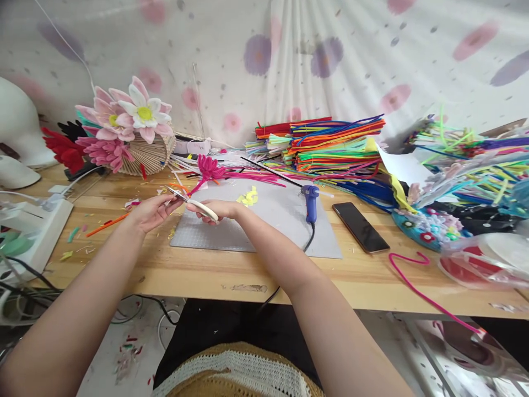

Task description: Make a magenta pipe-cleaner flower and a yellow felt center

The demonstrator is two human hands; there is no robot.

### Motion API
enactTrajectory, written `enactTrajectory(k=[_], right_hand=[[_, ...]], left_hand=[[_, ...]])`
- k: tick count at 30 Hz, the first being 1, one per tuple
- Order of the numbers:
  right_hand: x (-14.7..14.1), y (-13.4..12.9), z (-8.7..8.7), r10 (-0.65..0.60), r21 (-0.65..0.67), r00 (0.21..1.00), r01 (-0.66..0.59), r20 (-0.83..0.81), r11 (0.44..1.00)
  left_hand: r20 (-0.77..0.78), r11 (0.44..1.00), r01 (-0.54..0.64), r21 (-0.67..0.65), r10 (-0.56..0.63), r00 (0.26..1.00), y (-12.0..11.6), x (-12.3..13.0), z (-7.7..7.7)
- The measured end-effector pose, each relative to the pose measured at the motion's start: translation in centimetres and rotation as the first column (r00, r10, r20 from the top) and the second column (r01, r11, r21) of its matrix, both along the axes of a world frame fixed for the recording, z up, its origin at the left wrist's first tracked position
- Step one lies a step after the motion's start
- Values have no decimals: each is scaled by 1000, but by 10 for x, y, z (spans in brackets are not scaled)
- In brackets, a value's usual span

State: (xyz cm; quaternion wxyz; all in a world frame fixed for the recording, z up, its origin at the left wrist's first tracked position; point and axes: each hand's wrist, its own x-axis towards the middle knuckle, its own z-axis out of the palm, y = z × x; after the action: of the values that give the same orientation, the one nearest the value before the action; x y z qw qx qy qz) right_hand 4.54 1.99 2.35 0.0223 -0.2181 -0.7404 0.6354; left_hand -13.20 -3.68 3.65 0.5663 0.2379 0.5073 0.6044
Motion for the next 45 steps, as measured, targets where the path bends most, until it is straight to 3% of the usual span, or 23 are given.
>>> enactTrajectory(k=[8, 14, 25, 33, 40, 45], right_hand=[[-15, -3, 3, -7, 39, 999, 5, 35, 999], [-19, -4, 5, -5, -19, 1000, 6, 20, 1000], [-28, 7, -17, -29, -76, 997, 23, -71, 997], [-35, 3, -11, -31, -49, 997, 28, -64, 998], [-36, -2, -13, -10, -88, 999, 6, -48, 996], [-23, -7, -2, 51, -154, 999, -48, 17, 987]], left_hand=[[27, 999, -31, -12, 32, 999, -2, -11, 0], [16, 1000, -31, -4, 31, 999, -2, -18, -6], [16, 996, -73, -47, 74, 997, -4, -23, -5], [22, 996, -83, -45, 84, 996, -7, -36, -5], [-176, 998, 22, -63, -33, 984, -18, -50, 3], [-374, 975, -171, -139, 108, 921, -19, -57, 10]])
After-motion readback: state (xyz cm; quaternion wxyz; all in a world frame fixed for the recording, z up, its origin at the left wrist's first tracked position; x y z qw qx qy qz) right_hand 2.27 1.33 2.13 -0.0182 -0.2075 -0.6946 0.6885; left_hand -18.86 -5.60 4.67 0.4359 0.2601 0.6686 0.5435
